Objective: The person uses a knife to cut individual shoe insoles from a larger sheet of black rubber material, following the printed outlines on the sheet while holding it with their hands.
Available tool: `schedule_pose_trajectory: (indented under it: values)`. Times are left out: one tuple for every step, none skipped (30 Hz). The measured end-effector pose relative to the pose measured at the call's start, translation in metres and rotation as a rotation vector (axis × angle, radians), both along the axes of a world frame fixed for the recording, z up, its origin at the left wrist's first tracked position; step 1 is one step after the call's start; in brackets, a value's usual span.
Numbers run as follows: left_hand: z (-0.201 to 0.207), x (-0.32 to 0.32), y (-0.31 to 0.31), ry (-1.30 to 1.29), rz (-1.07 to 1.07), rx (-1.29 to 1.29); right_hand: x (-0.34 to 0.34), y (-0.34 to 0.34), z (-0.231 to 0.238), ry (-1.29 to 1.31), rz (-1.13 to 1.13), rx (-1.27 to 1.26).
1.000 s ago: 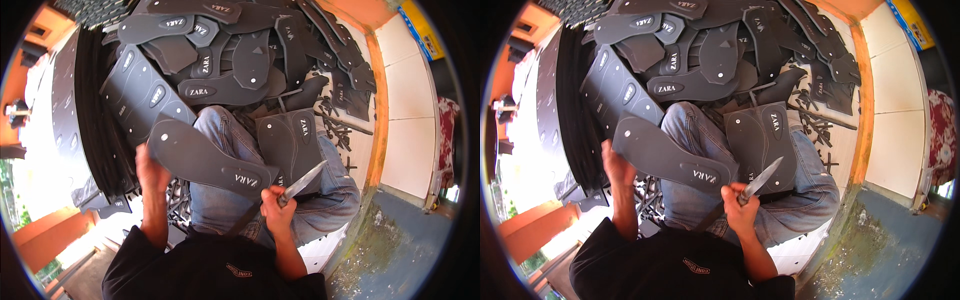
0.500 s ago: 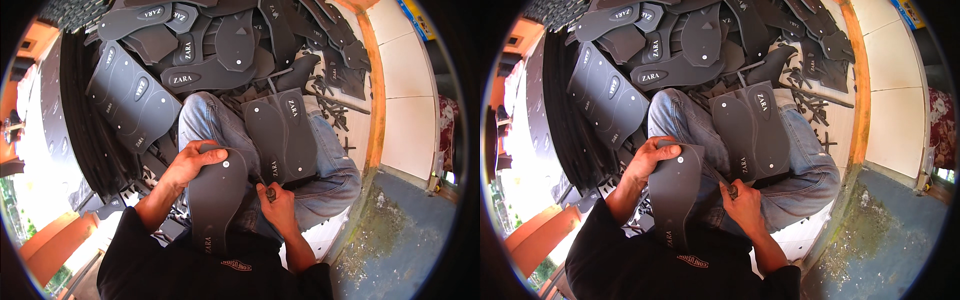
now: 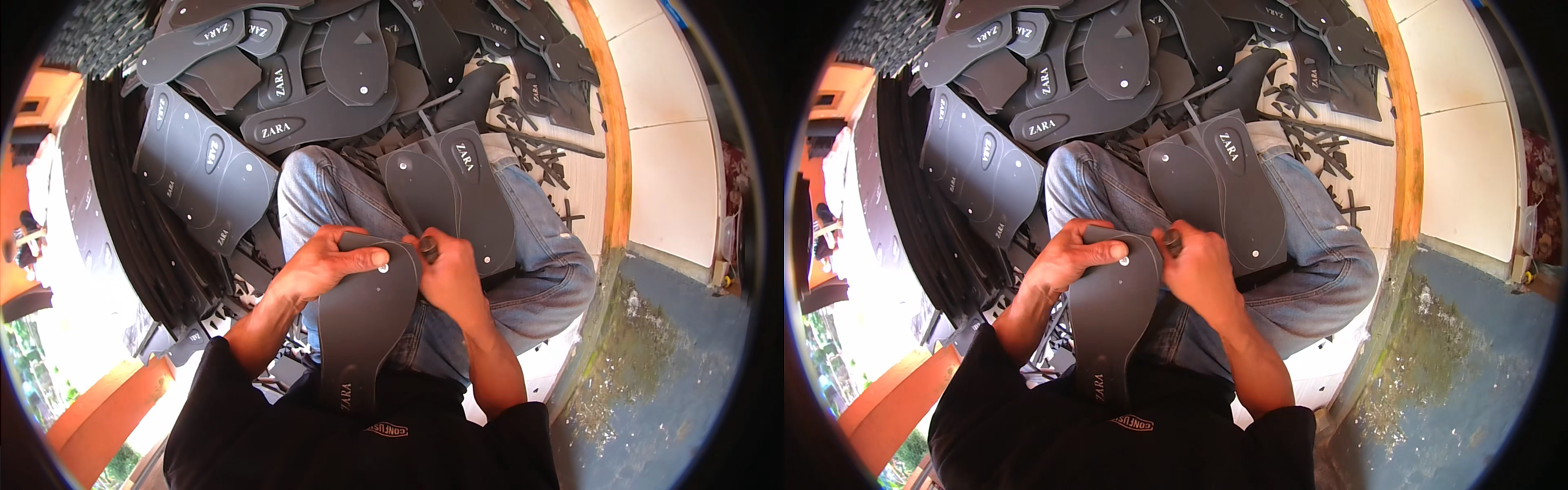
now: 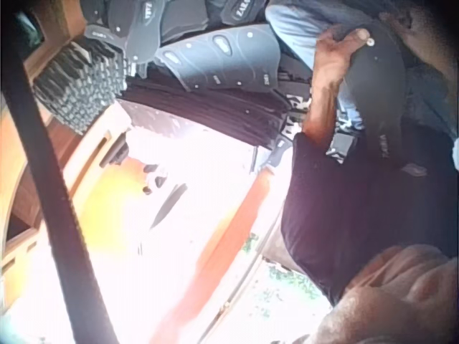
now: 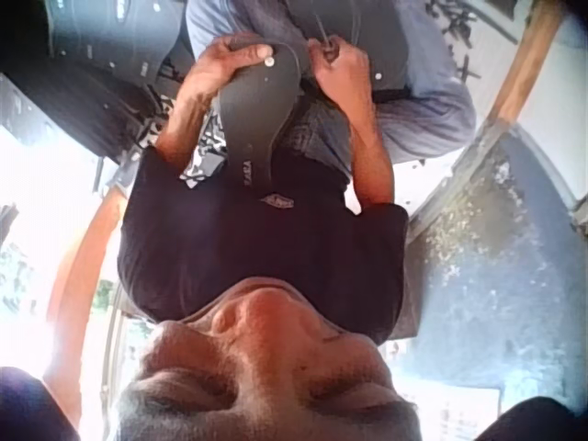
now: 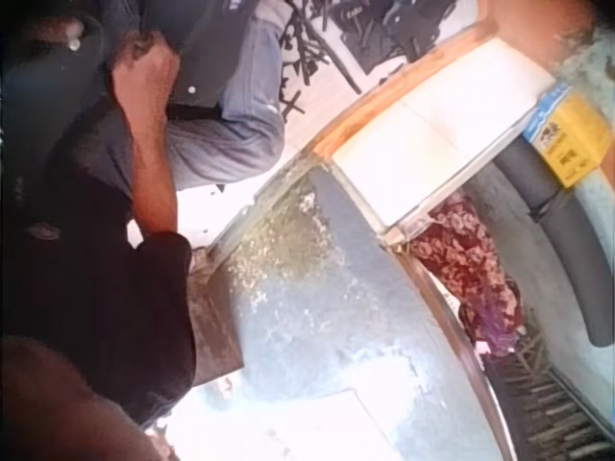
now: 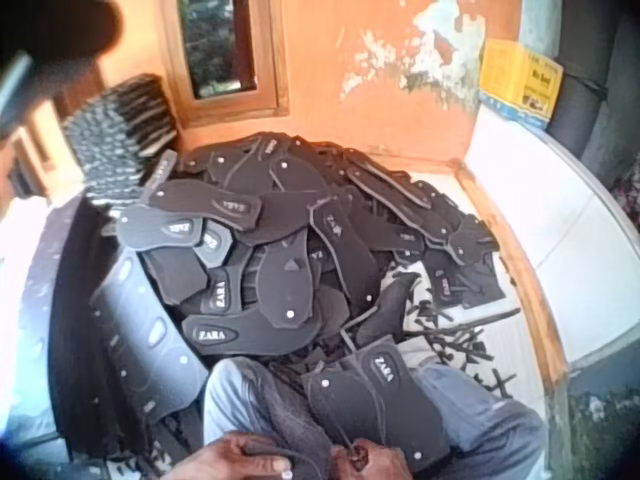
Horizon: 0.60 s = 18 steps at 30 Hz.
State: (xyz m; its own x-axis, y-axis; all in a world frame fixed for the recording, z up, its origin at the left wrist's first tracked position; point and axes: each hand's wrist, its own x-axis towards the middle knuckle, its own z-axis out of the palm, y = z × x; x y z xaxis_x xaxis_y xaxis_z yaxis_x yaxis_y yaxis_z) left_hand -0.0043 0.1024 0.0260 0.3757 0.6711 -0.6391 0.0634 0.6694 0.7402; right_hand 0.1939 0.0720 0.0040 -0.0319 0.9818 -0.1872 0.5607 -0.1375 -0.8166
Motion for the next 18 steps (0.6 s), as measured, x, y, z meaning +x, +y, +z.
schedule_pose_trajectory:
  values:
    - [-0.002,-0.004,-0.001,0.073,0.073,0.03,0.007,-0.002,-0.013,-0.002,-0.082,0.013]
    - [-0.003,-0.009,0.0,0.143,0.146,0.065,0.016,-0.001,-0.018,-0.006,-0.165,0.03]
    - [-0.008,-0.018,0.004,0.01,0.376,0.175,0.027,-0.004,-0.016,0.048,-0.278,-0.011]
    - [-0.012,-0.025,0.01,-0.126,0.597,0.28,0.039,-0.012,-0.014,0.102,-0.397,-0.055]
    - [-0.01,-0.018,0.021,-0.191,0.964,0.239,0.052,-0.02,-0.014,0.159,-0.494,-0.109]
    - [-0.005,-0.014,0.024,-0.301,0.951,0.243,0.064,-0.029,-0.014,0.215,-0.594,-0.162]
    - [-0.008,0.0,0.018,-0.339,0.877,0.214,0.074,-0.042,-0.018,0.249,-0.66,-0.163]
    - [-0.009,0.015,0.004,-0.364,0.822,0.187,0.072,-0.051,-0.015,0.232,-0.642,-0.147]
    - [-0.012,0.028,-0.007,-0.461,0.708,0.068,0.069,-0.059,-0.011,0.215,-0.627,-0.13]
    - [-0.015,0.044,-0.015,-0.563,0.583,-0.053,0.066,-0.066,-0.005,0.192,-0.618,-0.106]
    - [-0.016,0.059,-0.022,-0.623,0.585,-0.141,0.061,-0.072,0.0,0.116,-0.586,-0.082]
    - [-0.016,0.072,-0.028,-0.681,0.585,-0.231,0.06,-0.079,-0.001,0.065,-0.548,-0.084]
    - [-0.017,0.084,-0.032,-0.69,0.584,-0.263,0.061,-0.087,-0.002,0.004,-0.52,-0.085]
    - [-0.018,0.094,-0.035,-0.698,0.583,-0.296,0.061,-0.093,-0.002,-0.057,-0.491,-0.089]
    - [-0.018,0.103,-0.039,-0.704,0.582,-0.328,0.06,-0.097,-0.002,-0.115,-0.486,-0.081]
    - [-0.016,0.112,-0.042,-0.694,0.591,-0.338,0.062,-0.098,0.0,-0.169,-0.483,-0.092]
    - [-0.013,0.119,-0.044,-0.684,0.601,-0.347,0.063,-0.1,0.002,-0.223,-0.479,-0.104]
    - [-0.012,0.125,-0.047,-0.673,0.613,-0.356,0.065,-0.102,0.003,-0.276,-0.474,-0.117]
